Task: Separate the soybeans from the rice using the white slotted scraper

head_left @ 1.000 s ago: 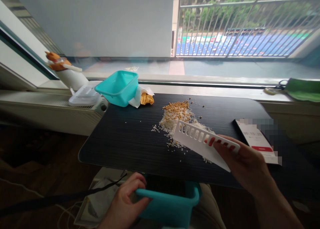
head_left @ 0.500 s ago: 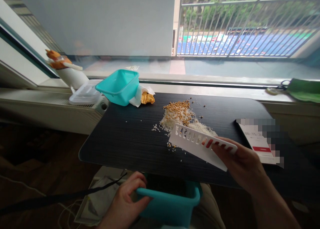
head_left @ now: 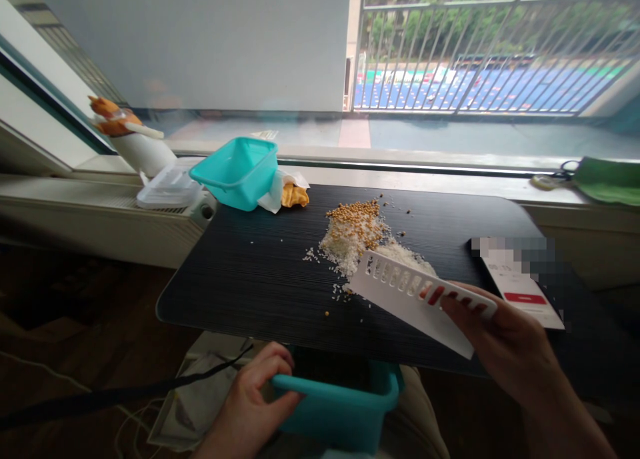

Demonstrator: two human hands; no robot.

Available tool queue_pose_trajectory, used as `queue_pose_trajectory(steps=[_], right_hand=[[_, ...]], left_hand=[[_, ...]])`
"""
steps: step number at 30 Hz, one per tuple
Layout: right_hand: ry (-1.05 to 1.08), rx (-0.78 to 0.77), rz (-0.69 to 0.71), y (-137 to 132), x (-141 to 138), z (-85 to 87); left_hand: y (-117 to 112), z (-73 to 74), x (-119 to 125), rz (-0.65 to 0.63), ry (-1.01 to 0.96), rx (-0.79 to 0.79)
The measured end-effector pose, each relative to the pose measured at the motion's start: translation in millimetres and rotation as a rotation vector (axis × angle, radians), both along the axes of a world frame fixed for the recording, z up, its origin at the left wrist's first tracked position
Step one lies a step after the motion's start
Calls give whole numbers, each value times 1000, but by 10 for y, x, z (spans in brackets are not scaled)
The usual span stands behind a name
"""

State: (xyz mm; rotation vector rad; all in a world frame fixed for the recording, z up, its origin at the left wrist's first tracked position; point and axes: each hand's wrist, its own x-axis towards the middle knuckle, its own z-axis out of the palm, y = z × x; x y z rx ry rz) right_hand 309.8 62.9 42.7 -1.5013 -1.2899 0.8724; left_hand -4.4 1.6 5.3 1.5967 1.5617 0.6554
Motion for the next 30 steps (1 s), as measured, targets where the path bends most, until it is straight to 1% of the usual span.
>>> queue_pose_trajectory(steps=[3, 5, 10, 12, 15, 17, 19, 21, 23, 24, 25, 26, 27, 28, 30], right_hand=[[83, -29, 26, -32, -16, 29], [121, -42, 3, -47, -46, 65], [121, -68, -21, -75, -74, 93], [126, -88, -4, -117, -64, 76], [144, -129, 59, -195, -74, 48], [141, -116, 121, -221, -119, 44], [90, -49, 224, -213, -190, 60], [11, 37, 403, -190, -264, 99], [-33, 92, 599, -183, -313, 144], [-41, 110, 663, -191, -323, 160], [-46, 126, 678, -209, -323, 167], [-49, 140, 634, -233, -314, 164], [-56, 147, 537, -259, -298, 152], [-68, 141, 398, -285, -278, 133], [-89, 86, 69, -315, -238, 87]], left_hand=[[-2, 10, 0, 1, -2, -10], [-3, 15, 3, 4, -4, -13], [-2, 17, 13, 4, -18, -16], [-1, 18, 16, 3, -23, -9], [-5, 20, 16, -7, -31, -4], [-9, 17, 15, -7, -31, -1], [-11, 5, 11, -3, -31, 8], [-11, -16, 5, -8, -41, 27], [-9, -39, 0, -21, -58, 55], [-9, -49, -1, -24, -64, 66], [-10, -55, -2, -24, -65, 71], [-11, -59, -1, -20, -59, 72], [-13, -59, 2, -15, -50, 66], [-16, -56, 5, -10, -37, 54], [-21, -45, 14, -5, -17, 27]])
